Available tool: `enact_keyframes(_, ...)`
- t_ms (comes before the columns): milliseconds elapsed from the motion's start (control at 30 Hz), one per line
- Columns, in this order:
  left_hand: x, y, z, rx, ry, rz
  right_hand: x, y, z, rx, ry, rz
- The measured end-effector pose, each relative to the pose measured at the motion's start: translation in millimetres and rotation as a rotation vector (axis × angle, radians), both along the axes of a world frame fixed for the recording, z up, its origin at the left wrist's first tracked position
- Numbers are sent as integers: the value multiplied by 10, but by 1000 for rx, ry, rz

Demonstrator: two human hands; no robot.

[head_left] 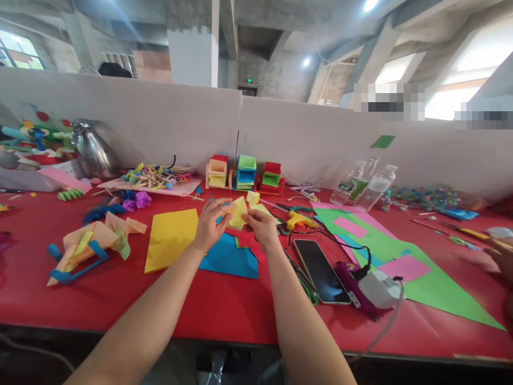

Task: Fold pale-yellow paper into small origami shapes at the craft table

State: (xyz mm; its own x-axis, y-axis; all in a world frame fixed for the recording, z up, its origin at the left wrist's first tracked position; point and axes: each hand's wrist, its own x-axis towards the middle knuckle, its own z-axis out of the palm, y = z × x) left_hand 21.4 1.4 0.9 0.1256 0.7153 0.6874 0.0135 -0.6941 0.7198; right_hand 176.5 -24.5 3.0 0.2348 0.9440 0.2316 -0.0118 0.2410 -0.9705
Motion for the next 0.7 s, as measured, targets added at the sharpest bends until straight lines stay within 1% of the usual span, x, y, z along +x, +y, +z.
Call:
enact_keyframes(100,12,47,-35,25,69,-28,-4,-4,0,4,-26,14)
enact_keyframes(233,6,112,-83,-5,109,-55,-1,-8,-6,11,-91,23)
enact_keyframes(500,-3,107,-83,-136,117,-146,51,15,-39,48,-214,-16)
enact_keyframes(700,7,99,-79,-244,85,-207,15,8,-22,111,-297,-33)
